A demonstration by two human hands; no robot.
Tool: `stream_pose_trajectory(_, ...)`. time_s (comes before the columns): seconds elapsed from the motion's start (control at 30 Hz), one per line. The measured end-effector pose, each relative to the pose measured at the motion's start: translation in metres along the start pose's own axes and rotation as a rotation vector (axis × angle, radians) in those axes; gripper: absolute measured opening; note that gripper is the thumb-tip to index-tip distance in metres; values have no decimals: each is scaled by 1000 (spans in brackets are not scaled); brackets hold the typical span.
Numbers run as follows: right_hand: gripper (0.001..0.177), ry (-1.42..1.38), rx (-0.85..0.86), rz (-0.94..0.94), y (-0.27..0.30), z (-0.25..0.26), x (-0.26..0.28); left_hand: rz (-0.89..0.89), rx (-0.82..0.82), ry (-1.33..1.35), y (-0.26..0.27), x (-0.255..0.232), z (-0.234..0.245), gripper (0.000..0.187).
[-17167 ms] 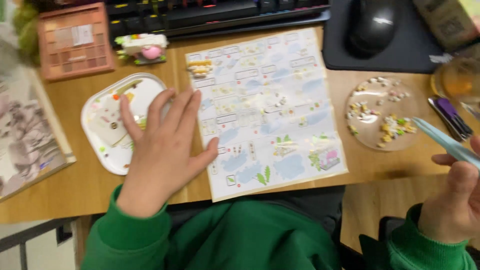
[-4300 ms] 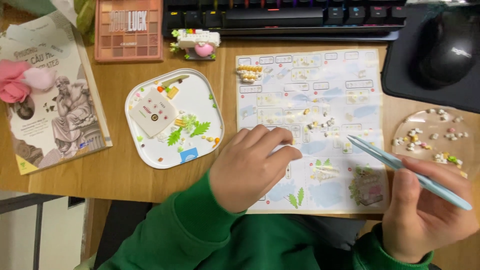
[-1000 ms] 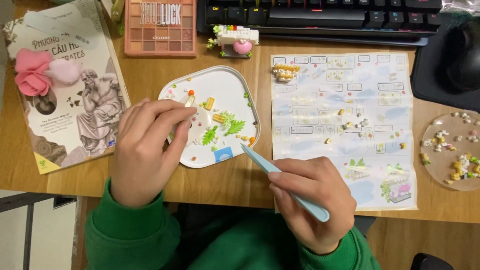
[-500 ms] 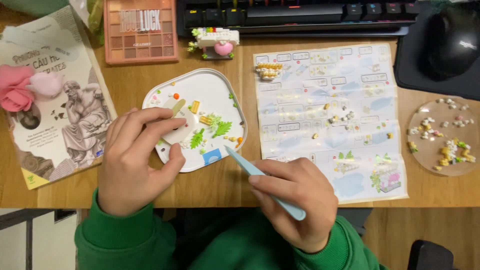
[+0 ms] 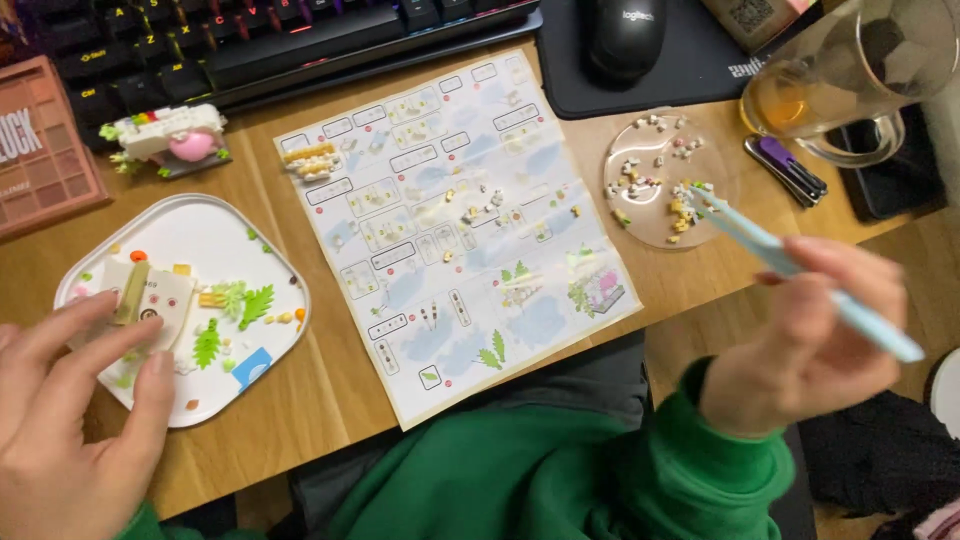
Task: Assembling a miniature pastry shop model by precisely placing small components and decorations using hands and a precision tool.
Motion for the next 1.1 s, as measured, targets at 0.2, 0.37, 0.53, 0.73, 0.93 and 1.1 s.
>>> stream_pose_trajectory(0.2,18,284,245,-78,-28,20,-48,-29,-19,27,-14,-34,7,16)
stream_pose_trajectory(0.37,12,498,713,-111,-8,-44,-73,-95,-45,-12,-31,-81,-4,10)
stream_pose_trajectory(0.53,12,662,756,-261,-10,-44,-95,-113,-40,29,-34,-93,-16,9)
stream_pose_trajectory(0.73,13,664,704,-288,-12,-47,-102,-138,-24,59,-37,-98,-25,8)
stream_pose_trajectory(0.93,7,553,633,-275,-13,-53,-73,-133,-24,65,-37,-102,-30,10)
stream_pose_trajectory(1.1,9,242,706,-155,2,-70,-21,-125,14,94,-38,-107,-42,9)
Point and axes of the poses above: each hand's wrist, its own y-axis away from the middle knuckle, its own z-axis out of the back of the hand, x = y × z, the point moved 10 cm from there along -y, towards the middle knuckle, and after that the axes turned 7 degrees about -x, right-handed, at the moved point
